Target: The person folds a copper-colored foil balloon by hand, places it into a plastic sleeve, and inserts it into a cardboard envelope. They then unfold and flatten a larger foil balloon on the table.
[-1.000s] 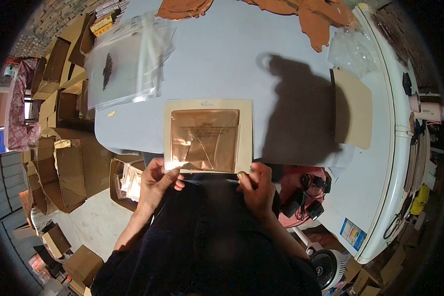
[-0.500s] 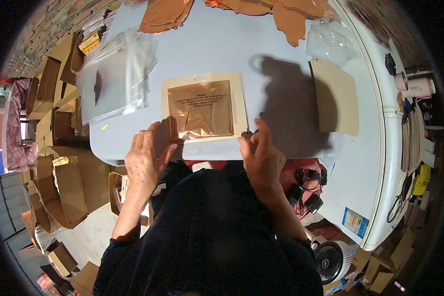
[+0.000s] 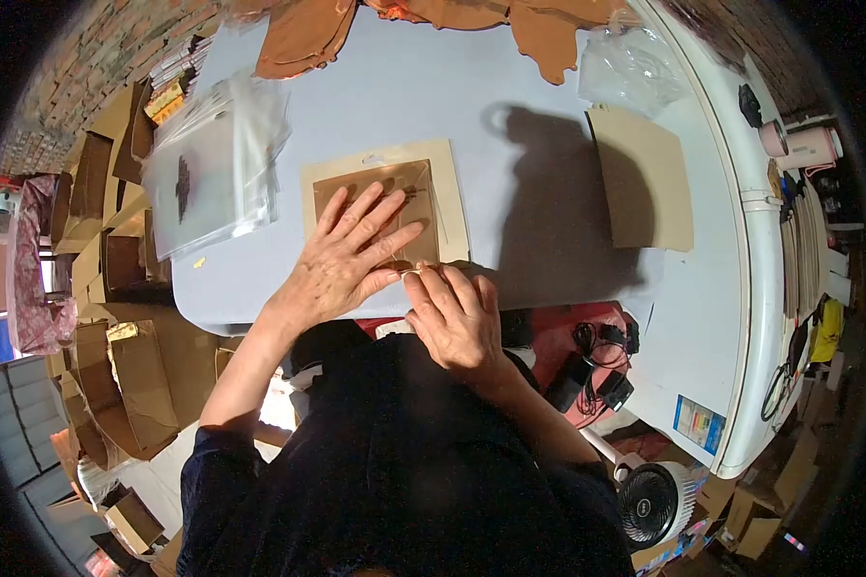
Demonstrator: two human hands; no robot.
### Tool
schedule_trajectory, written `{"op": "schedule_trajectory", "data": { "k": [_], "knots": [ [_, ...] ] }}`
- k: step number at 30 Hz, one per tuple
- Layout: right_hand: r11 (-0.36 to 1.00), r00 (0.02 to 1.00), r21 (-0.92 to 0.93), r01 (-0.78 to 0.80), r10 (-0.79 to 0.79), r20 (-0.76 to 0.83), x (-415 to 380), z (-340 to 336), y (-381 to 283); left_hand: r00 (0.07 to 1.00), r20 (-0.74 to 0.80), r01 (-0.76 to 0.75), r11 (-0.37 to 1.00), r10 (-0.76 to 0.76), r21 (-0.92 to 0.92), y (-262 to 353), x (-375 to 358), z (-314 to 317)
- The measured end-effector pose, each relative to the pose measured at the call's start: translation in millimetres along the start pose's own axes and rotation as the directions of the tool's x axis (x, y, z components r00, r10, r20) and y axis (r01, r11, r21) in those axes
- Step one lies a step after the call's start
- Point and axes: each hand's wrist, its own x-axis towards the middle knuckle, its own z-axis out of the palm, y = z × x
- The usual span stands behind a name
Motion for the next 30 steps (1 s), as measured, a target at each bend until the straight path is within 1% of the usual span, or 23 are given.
{"op": "schedule_trajectory", "data": {
  "k": [4, 6, 9, 13, 16, 19, 22, 23, 26, 30],
  "knots": [
    [0.999, 1.0, -0.04, -0.022, 0.022, 0.01, -5, 2, -1, 1.0, -0.01, -0.013, 0.999, 0.014, 0.037, -6, 5, 15],
    [1.0, 1.0, -0.004, -0.024, 0.024, -0.011, -9, 3, 0, 1.0, 0.018, 0.003, 0.999, -0.004, 0.047, -5, 4, 14],
    [0.999, 0.999, 0.025, -0.04, 0.041, -0.025, -22, 4, 1, 0.996, 0.087, 0.003, 0.994, -0.013, 0.113, -7, 3, 15],
    [0.994, 0.996, 0.061, -0.093, 0.094, -0.01, -35, -2, 3, 0.995, 0.096, 0.017, 0.995, -0.027, 0.098, -5, 4, 14],
    [0.994, 0.999, 0.103, -0.035, 0.038, -0.037, -36, -7, 12, 0.995, 0.099, 0.017, 0.995, -0.026, 0.093, -6, 4, 13],
    [0.992, 0.992, -0.007, -0.127, 0.127, -0.004, -22, -17, 20, 0.994, 0.105, 0.019, 0.995, -0.03, 0.097, -6, 4, 13],
    [0.996, 0.995, -0.016, -0.089, 0.089, 0.046, -32, -15, 29, 0.994, 0.102, 0.023, 0.994, -0.033, 0.104, -5, 4, 14],
    [0.993, 0.994, 0.047, -0.107, 0.105, 0.038, -35, -16, 24, 0.995, 0.097, 0.022, 0.994, -0.032, 0.103, -6, 4, 15],
    [0.993, 0.995, 0.07, -0.094, 0.09, 0.047, -42, -19, 29, 0.995, 0.09, 0.023, 0.993, -0.033, 0.112, -7, 4, 17],
    [0.993, 0.992, -0.01, -0.117, 0.118, 0.053, -25, -27, 35, 0.994, 0.097, 0.028, 0.99, -0.042, 0.138, -5, 4, 17]
  ]
}}
